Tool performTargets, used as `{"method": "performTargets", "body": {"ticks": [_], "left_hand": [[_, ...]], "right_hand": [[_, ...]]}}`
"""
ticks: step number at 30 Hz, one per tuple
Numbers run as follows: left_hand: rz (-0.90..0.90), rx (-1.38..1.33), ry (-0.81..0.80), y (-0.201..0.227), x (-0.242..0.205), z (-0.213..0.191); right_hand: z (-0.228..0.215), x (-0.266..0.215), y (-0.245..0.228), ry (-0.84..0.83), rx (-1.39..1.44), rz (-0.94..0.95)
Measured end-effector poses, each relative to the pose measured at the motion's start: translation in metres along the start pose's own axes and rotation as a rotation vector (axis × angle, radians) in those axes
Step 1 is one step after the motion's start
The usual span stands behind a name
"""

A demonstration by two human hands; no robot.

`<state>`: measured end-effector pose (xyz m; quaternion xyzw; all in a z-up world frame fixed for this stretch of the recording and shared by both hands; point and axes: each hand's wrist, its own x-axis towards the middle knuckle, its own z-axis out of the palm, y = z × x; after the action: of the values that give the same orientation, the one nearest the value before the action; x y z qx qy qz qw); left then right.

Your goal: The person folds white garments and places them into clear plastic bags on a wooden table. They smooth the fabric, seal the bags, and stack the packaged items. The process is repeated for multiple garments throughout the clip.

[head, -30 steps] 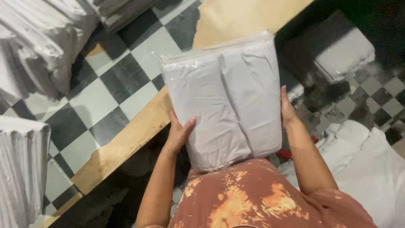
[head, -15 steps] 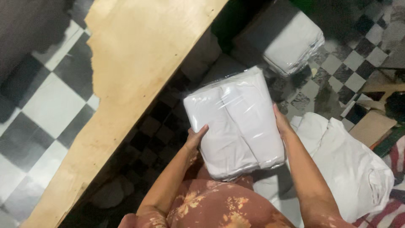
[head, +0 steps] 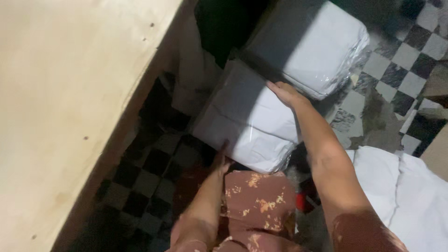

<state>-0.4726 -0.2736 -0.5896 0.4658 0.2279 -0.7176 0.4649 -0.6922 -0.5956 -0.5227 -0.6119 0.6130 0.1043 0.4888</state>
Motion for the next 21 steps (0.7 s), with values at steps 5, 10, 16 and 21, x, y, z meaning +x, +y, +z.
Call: {"method": "performTargets", "body": {"ticks": [5,10,16,21], "left_hand": [[-0.090,0.174,0.007,-0.012,0.058,-0.025],[0.077,0.237,0.095,-0.013,0.077,0.006],[0.535,0.557,0.426,0.004,0.016,0.060],[0.320,1.334,0.353,0.020,-0.103,0.070]], "right_hand": [[0.041,0.056,0.019,0.049,-0.081,-0.026],[0.086,0.089,0.055,0.075,-0.449,-0.080],[0.131,-0.015,0.050,0.535,-0.187,-0.359],[0.183,-0.210,0.003,0.390,0.082,-0.178]]}}
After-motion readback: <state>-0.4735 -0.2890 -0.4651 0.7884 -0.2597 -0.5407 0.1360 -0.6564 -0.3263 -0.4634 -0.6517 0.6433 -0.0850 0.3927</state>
